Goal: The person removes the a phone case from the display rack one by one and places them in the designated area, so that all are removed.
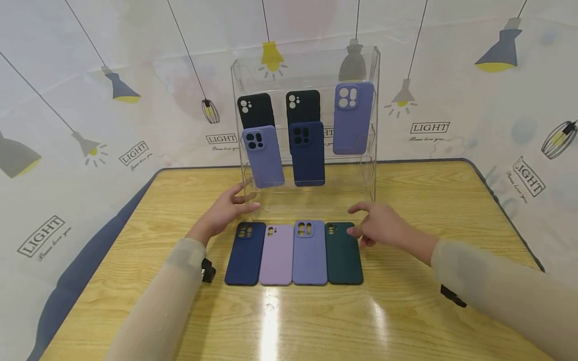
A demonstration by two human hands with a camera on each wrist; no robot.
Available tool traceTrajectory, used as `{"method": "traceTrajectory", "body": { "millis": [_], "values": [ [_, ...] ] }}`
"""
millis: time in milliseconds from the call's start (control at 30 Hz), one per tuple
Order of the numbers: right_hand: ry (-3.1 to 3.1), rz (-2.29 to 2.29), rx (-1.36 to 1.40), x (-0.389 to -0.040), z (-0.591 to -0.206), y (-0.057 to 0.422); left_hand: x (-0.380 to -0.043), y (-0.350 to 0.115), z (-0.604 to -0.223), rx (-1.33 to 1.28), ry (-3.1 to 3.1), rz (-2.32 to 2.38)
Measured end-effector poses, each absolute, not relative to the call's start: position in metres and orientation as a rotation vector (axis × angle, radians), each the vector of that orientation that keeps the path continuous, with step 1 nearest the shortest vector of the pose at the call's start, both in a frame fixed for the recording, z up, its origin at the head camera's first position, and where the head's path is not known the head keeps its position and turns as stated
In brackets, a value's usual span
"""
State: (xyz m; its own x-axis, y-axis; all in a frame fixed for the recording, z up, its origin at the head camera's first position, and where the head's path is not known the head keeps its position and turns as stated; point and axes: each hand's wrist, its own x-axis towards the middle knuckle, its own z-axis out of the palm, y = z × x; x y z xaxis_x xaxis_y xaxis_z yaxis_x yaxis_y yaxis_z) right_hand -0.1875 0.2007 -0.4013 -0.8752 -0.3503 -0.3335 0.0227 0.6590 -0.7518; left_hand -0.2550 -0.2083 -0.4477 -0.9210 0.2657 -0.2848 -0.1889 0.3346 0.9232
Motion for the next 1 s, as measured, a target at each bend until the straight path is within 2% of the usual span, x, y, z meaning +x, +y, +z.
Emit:
{"method": "traceTrajectory", "body": {
  "millis": [300,500,767,1000],
  "values": [
    [2.566,-1.088,-0.412,-0.224,-0.332,0.175,-0.256,-0.209,-0.445,0.089,2.231,1.605],
    [2.681,-1.035,-0.384,-0.250,-0.299,0.156,-0.253,-0.207,-0.443,0.131,2.330,1.505],
    [2.731,-1.014,-0.326,-0.276,-0.291,0.139,-0.252,-0.206,-0.444,0.150,2.286,1.580],
    [2.768,-1.020,-0.321,-0.279,-0.300,0.135,-0.251,-0.203,-0.445,0.132,2.194,1.665]
  ]
}}
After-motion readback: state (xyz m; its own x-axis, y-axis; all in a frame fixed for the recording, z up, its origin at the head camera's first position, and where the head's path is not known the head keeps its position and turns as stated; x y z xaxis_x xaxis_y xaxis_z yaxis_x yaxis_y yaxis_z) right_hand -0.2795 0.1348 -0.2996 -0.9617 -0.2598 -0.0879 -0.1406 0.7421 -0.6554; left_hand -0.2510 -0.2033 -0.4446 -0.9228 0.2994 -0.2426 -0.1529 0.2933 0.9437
